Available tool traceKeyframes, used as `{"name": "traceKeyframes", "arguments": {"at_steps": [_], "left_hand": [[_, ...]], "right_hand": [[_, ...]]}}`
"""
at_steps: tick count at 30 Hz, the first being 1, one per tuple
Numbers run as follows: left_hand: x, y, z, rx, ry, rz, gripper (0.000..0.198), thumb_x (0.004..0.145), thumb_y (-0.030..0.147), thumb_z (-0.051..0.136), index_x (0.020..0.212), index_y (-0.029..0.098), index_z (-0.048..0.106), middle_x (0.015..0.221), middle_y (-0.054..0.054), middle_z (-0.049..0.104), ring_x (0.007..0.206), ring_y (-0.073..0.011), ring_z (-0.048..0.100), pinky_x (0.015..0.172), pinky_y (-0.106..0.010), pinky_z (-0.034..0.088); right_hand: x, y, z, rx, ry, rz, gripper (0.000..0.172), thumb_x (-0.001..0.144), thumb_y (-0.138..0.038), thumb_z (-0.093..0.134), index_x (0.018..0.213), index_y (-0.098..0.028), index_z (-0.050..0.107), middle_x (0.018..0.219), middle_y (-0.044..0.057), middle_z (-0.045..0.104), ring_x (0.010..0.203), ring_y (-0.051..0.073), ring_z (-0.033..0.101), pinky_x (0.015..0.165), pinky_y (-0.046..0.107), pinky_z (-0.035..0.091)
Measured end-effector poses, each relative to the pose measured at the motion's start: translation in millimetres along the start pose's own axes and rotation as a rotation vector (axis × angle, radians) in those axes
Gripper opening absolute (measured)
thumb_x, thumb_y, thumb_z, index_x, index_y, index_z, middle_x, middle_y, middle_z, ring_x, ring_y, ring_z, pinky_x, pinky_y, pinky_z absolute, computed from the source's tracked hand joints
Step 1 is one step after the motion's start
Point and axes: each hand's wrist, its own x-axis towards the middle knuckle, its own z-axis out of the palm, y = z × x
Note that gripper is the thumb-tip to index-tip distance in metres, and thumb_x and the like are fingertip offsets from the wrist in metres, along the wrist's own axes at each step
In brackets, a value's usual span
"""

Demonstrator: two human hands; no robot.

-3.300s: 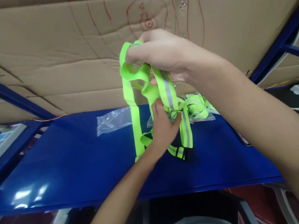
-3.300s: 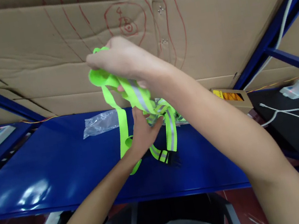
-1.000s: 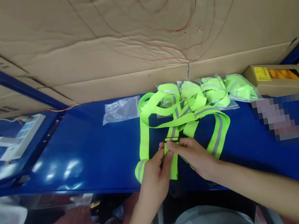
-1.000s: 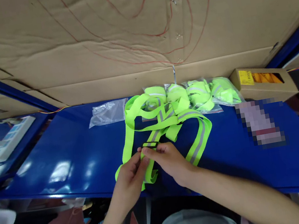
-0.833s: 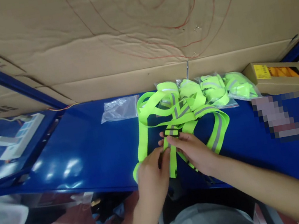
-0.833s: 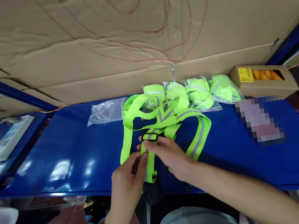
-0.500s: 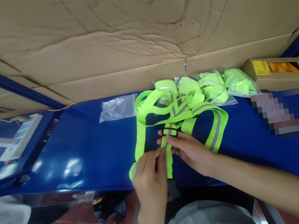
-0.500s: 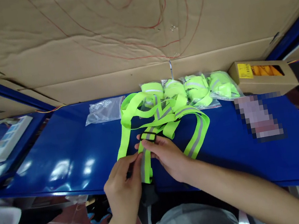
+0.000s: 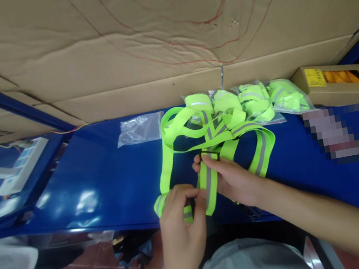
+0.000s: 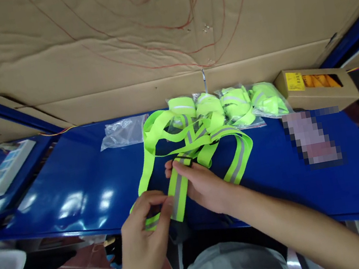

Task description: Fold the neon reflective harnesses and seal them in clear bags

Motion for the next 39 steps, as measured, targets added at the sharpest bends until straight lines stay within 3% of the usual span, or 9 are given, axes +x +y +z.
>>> {"name": "traceKeyframes", "arguments": {"at_steps": [4,7,12,15,19,23,33,35,39], "left_hand": [[-6,0,-14.9,-0.265,-0.455,-0.170,0.024,0.100,0.031,0.059,0.079,0.019,0.062,0.081,-0.001,0.062,0.074,-0.0120,0.058,0.067,-0.023,0.044],[-11,-13,-30.8,-0.257,-0.595,-0.199,0.025,0.100,0.036,0.059,0.083,0.019,0.065,0.086,-0.002,0.065,0.079,-0.0140,0.060,0.072,-0.024,0.045],[-12,-31,-41.4,-0.156,-0.586,-0.222,0.023,0.100,0.041,0.058,0.091,0.021,0.068,0.092,-0.003,0.068,0.084,-0.0164,0.062,0.076,-0.026,0.046],[-7,-27,-29.2,-0.154,-0.572,-0.310,0.027,0.098,0.046,0.058,0.100,0.021,0.067,0.089,-0.002,0.066,0.079,-0.0159,0.059,0.071,-0.025,0.044],[-2,-23,-9.3,-0.204,-0.469,-0.381,0.038,0.098,0.052,0.056,0.080,0.018,0.057,0.069,0.003,0.047,0.065,-0.0122,0.042,0.060,-0.023,0.033],[-9,-24,-7.9,-0.323,-0.493,-0.427,0.044,0.099,0.054,0.052,0.074,0.018,0.047,0.069,0.003,0.037,0.065,-0.0111,0.036,0.058,-0.022,0.031],[-16,-20,-23.1,-0.402,-0.588,-0.376,0.038,0.099,0.048,0.058,0.076,0.017,0.059,0.071,0.000,0.049,0.068,-0.0121,0.046,0.061,-0.022,0.038],[-11,-23,-19.7,-0.366,-0.513,-0.288,0.035,0.099,0.043,0.059,0.076,0.017,0.064,0.081,-0.003,0.058,0.076,-0.0137,0.055,0.068,-0.023,0.044],[-2,-33,-3.2,-0.271,-0.185,-0.251,0.031,0.102,0.040,0.051,0.093,0.019,0.073,0.106,-0.008,0.068,0.099,-0.0189,0.064,0.084,-0.027,0.049]], "right_hand": [[8,-8,-5,-0.013,0.129,-0.062,0.042,0.066,-0.043,0.095,0.092,-0.019,0.072,0.090,0.000,0.070,0.080,0.012,0.059,0.067,0.024,0.044],[11,-9,-8,-0.050,0.101,-0.079,0.040,0.070,-0.044,0.092,0.093,-0.019,0.070,0.090,0.000,0.069,0.081,0.013,0.058,0.068,0.024,0.043],[9,0,-8,-0.176,0.046,-0.138,0.038,0.079,-0.050,0.085,0.097,-0.020,0.071,0.091,0.000,0.066,0.088,0.015,0.057,0.076,0.026,0.043],[4,8,-6,-0.292,0.009,-0.130,0.040,0.080,-0.055,0.082,0.099,-0.022,0.070,0.094,0.001,0.067,0.089,0.016,0.056,0.077,0.028,0.041],[-1,14,-4,-0.466,-0.084,-0.153,0.040,0.086,-0.060,0.075,0.097,-0.022,0.069,0.095,0.001,0.066,0.092,0.017,0.057,0.082,0.030,0.040],[1,12,-6,-0.427,0.011,-0.160,0.039,0.088,-0.061,0.072,0.087,-0.021,0.067,0.092,0.001,0.066,0.091,0.016,0.057,0.082,0.030,0.041],[5,5,-6,-0.355,0.098,-0.111,0.038,0.081,-0.057,0.080,0.087,-0.022,0.070,0.086,-0.001,0.067,0.076,0.014,0.054,0.071,0.028,0.040],[4,-1,-5,-0.326,0.038,-0.060,0.038,0.081,-0.058,0.080,0.088,-0.021,0.070,0.083,0.000,0.067,0.075,0.014,0.054,0.068,0.028,0.041],[0,-11,-2,-0.325,-0.067,-0.055,0.040,0.083,-0.060,0.075,0.088,-0.021,0.075,0.085,0.002,0.068,0.077,0.015,0.058,0.069,0.029,0.046]]}}
